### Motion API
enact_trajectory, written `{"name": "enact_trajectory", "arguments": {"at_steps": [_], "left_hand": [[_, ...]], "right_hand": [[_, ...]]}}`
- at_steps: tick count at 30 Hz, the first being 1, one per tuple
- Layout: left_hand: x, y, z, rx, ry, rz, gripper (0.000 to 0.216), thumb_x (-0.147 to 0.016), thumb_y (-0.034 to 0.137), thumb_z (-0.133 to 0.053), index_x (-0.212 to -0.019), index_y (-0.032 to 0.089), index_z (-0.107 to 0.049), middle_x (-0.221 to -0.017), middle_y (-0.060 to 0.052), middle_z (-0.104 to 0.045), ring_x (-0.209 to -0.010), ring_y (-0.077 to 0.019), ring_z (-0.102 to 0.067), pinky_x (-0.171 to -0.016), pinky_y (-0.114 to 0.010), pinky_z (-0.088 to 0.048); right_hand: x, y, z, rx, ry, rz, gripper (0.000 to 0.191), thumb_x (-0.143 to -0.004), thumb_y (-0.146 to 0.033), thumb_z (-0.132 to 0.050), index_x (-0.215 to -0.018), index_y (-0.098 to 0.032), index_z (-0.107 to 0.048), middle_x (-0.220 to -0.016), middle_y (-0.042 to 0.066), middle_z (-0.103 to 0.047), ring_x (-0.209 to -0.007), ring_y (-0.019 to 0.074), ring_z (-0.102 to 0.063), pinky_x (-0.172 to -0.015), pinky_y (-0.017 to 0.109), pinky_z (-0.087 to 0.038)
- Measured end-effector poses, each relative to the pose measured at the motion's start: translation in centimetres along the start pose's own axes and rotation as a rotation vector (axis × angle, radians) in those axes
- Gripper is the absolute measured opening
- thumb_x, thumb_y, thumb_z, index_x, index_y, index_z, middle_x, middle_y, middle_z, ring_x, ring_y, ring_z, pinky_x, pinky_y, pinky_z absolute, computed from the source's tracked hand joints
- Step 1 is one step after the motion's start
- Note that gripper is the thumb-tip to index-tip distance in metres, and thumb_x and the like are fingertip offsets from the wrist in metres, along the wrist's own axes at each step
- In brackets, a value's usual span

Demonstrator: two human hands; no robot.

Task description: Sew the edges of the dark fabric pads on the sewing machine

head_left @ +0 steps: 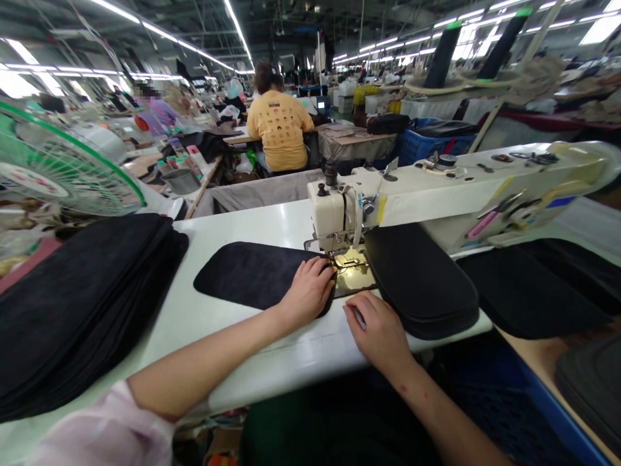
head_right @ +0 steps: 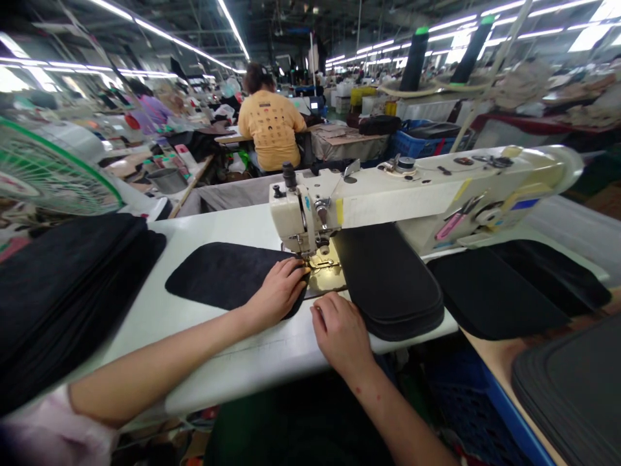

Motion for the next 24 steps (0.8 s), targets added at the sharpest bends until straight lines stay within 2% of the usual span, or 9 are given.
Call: {"name": "enact_trajectory", "arguments": {"at_steps": [4,7,9,14,17,22,24], "left_hand": [[0.2,-0.2,0.6,0.022,-0.198,-0.295,0.034,-0.102,0.032,-0.046,-0.13,0.02,-0.062,-0.133,-0.012,-0.06,-0.126,-0.0302,-0.051,-0.107,-0.051,-0.046],[0.6,-0.4,1.2,0.066,-0.257,-0.449,0.038,-0.102,0.029,-0.045,-0.137,0.021,-0.057,-0.138,-0.012,-0.059,-0.133,-0.0299,-0.046,-0.114,-0.052,-0.04],[0.7,-0.4,1.3,0.085,-0.241,-0.433,0.038,-0.102,0.027,-0.044,-0.137,0.02,-0.058,-0.137,-0.013,-0.06,-0.133,-0.0297,-0.045,-0.115,-0.052,-0.038],[0.6,0.1,0.5,0.05,-0.151,-0.257,0.036,-0.103,0.028,-0.043,-0.134,0.02,-0.06,-0.134,-0.013,-0.059,-0.13,-0.031,-0.046,-0.11,-0.055,-0.043],[0.2,0.1,0.3,0.056,-0.116,-0.198,0.035,-0.102,0.028,-0.045,-0.132,0.019,-0.061,-0.132,-0.014,-0.058,-0.128,-0.0308,-0.046,-0.11,-0.055,-0.044],[-0.5,-0.2,0.6,0.045,-0.072,-0.164,0.034,-0.102,0.025,-0.044,-0.126,0.017,-0.065,-0.126,-0.015,-0.06,-0.124,-0.0301,-0.048,-0.107,-0.053,-0.046],[-0.2,0.4,0.9,0.063,-0.076,-0.223,0.033,-0.102,0.023,-0.043,-0.125,0.016,-0.066,-0.123,-0.015,-0.061,-0.123,-0.029,-0.05,-0.106,-0.05,-0.047]], "right_hand": [[0.0,0.0,0.1,-0.018,0.012,0.005,0.014,-0.099,-0.02,-0.051,-0.088,-0.021,-0.059,-0.084,0.003,-0.064,-0.079,0.0188,-0.061,-0.076,0.032,-0.044],[-0.1,0.0,0.2,-0.032,0.015,-0.005,0.014,-0.099,-0.019,-0.05,-0.088,-0.021,-0.059,-0.084,0.003,-0.064,-0.079,0.0184,-0.061,-0.076,0.031,-0.045],[-0.1,0.1,0.2,-0.038,0.01,-0.018,0.014,-0.099,-0.019,-0.05,-0.088,-0.021,-0.059,-0.084,0.002,-0.063,-0.079,0.0182,-0.061,-0.076,0.031,-0.045],[-0.2,0.2,0.2,-0.038,-0.004,-0.031,0.015,-0.099,-0.019,-0.051,-0.086,-0.021,-0.059,-0.083,0.003,-0.063,-0.078,0.0185,-0.061,-0.076,0.031,-0.045],[-0.3,0.2,0.2,-0.046,0.0,-0.033,0.015,-0.098,-0.02,-0.05,-0.087,-0.021,-0.06,-0.082,0.003,-0.063,-0.077,0.0179,-0.061,-0.075,0.03,-0.046],[-0.3,0.5,0.3,-0.073,0.005,-0.042,0.016,-0.099,-0.022,-0.05,-0.087,-0.021,-0.059,-0.082,0.002,-0.063,-0.076,0.0173,-0.06,-0.074,0.029,-0.045],[-0.2,0.6,0.2,-0.085,0.001,-0.049,0.015,-0.099,-0.022,-0.05,-0.087,-0.021,-0.059,-0.083,0.002,-0.063,-0.075,0.0172,-0.059,-0.073,0.029,-0.044]]}}
Point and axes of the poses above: each hand's wrist, its own x-axis away from the middle knuckle, its own z-axis out of the back of the hand, y = z × x, the point moved 9 cm from there along -x, towards the middle knuckle
